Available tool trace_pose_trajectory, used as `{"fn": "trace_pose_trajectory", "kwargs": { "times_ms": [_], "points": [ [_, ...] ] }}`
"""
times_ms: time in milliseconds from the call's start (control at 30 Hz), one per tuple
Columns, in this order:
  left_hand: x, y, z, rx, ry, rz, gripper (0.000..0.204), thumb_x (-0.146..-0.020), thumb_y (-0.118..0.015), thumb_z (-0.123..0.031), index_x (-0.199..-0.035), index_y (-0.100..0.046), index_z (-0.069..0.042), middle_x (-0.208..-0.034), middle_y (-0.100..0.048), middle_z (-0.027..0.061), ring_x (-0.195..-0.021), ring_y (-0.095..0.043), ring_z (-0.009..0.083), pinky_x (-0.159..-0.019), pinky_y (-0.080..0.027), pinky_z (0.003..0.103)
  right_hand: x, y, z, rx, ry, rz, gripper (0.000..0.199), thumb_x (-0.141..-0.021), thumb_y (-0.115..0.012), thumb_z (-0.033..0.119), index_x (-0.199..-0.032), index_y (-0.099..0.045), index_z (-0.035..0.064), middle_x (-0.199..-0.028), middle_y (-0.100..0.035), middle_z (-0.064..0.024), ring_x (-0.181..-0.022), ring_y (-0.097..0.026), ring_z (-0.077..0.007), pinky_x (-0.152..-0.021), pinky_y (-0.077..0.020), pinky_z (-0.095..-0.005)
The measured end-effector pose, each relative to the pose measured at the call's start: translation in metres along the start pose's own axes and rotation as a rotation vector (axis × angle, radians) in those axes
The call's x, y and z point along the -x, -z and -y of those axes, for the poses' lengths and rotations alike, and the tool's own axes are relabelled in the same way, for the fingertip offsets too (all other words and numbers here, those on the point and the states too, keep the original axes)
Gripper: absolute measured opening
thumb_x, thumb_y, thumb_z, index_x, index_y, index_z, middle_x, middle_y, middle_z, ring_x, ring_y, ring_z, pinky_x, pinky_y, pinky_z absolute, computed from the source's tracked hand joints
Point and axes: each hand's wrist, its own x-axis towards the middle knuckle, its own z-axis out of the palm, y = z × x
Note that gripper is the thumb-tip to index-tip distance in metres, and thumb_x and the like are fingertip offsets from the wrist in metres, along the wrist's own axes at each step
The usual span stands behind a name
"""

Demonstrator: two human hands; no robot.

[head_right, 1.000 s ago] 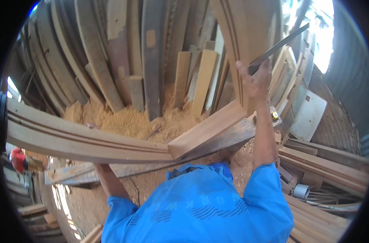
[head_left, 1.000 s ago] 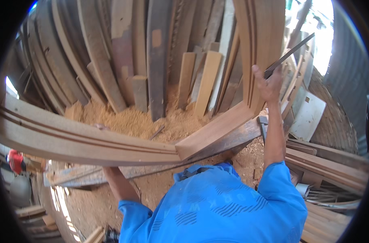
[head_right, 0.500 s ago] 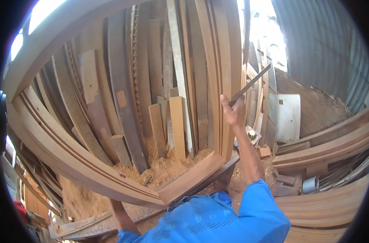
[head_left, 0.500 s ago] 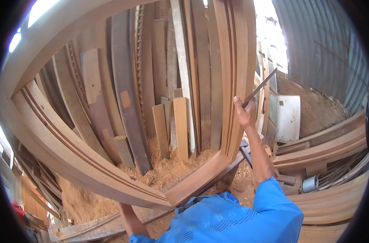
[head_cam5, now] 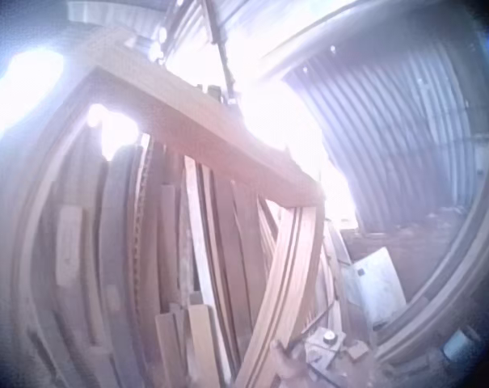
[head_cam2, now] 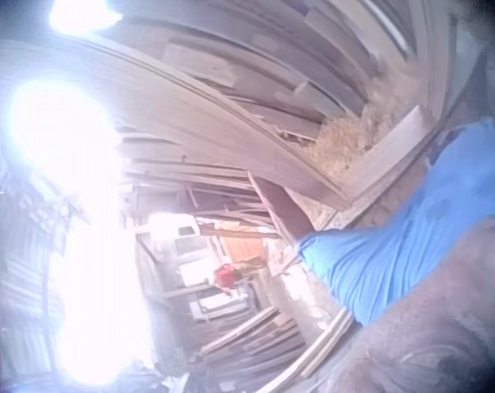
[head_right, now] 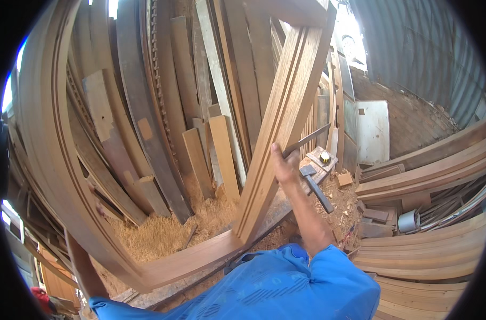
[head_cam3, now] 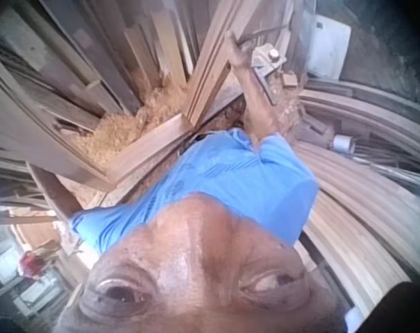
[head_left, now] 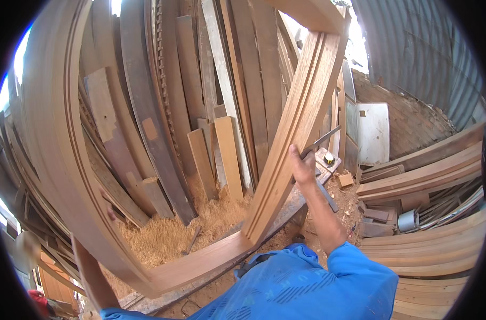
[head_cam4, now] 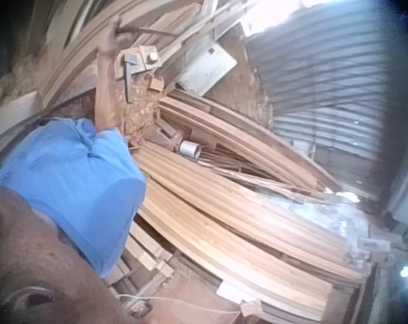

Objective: The person measures a wooden frame using a tape measure, checks the corner angles using a square ruler, and aligns the joints by hand.

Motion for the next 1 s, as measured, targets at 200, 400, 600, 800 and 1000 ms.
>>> {"fn": "trace_pose_trajectory", "kwargs": {
  "times_ms": [200,400,600,800,1000],
  "points": [
    [-0.030,0.000,-0.046,-0.145,0.188,-0.034,0.069,-0.095,-0.046,-0.056,-0.130,-0.048,0.004,-0.107,-0.062,0.0194,-0.093,-0.065,0.0288,-0.078,-0.055,0.037,0.086,-0.012,-0.064,-0.119,-0.241,-0.008,0.053,-0.096,-0.067,0.029,-0.126,-0.050,-0.0119,-0.121,-0.061,-0.0176,-0.110,-0.060,-0.0221,-0.091,-0.0519,-0.0334],
    [-0.090,-0.038,-0.029,-0.228,0.400,0.074,0.084,-0.095,-0.036,-0.069,-0.140,-0.047,0.001,-0.122,-0.061,0.0214,-0.109,-0.061,0.0265,-0.093,-0.050,0.036,0.186,0.017,-0.165,-0.218,-0.498,-0.048,0.047,-0.094,-0.069,0.027,-0.121,-0.058,-0.0104,-0.121,-0.063,-0.0174,-0.105,-0.062,-0.0202,-0.087,-0.0518,-0.0314],
    [-0.133,-0.047,0.082,-0.588,0.633,0.336,0.098,-0.091,-0.019,-0.081,-0.143,-0.052,-0.005,-0.130,-0.060,0.0183,-0.119,-0.055,0.0221,-0.101,-0.044,0.034,0.259,0.049,-0.205,-0.065,-1.042,-0.195,0.055,-0.093,-0.071,0.032,-0.125,-0.054,-0.0097,-0.120,-0.061,-0.0174,-0.108,-0.062,-0.0256,-0.090,-0.0521,-0.0365],
    [-0.162,-0.046,0.201,-0.557,0.782,0.364,0.075,-0.095,-0.039,-0.073,-0.122,-0.061,-0.006,-0.086,-0.067,0.0138,-0.063,-0.064,0.0242,-0.054,-0.054,0.033,0.314,0.088,-0.276,0.315,-1.081,-0.082,0.063,-0.094,-0.064,0.046,-0.116,-0.057,-0.0123,-0.103,-0.065,-0.0214,-0.084,-0.065,-0.0329,-0.056,-0.0531,-0.0461],
    [-0.167,0.014,0.307,-0.333,1.161,0.433,0.081,-0.095,-0.041,-0.072,-0.139,-0.053,-0.006,-0.122,-0.063,0.0104,-0.108,-0.058,0.0172,-0.093,-0.047,0.032,0.332,0.100,-0.269,0.522,-1.200,0.001,0.065,-0.095,-0.061,0.046,-0.119,-0.052,-0.0144,-0.095,-0.061,-0.0232,-0.061,-0.062,-0.0309,-0.040,-0.0453,-0.0456]
  ]
}}
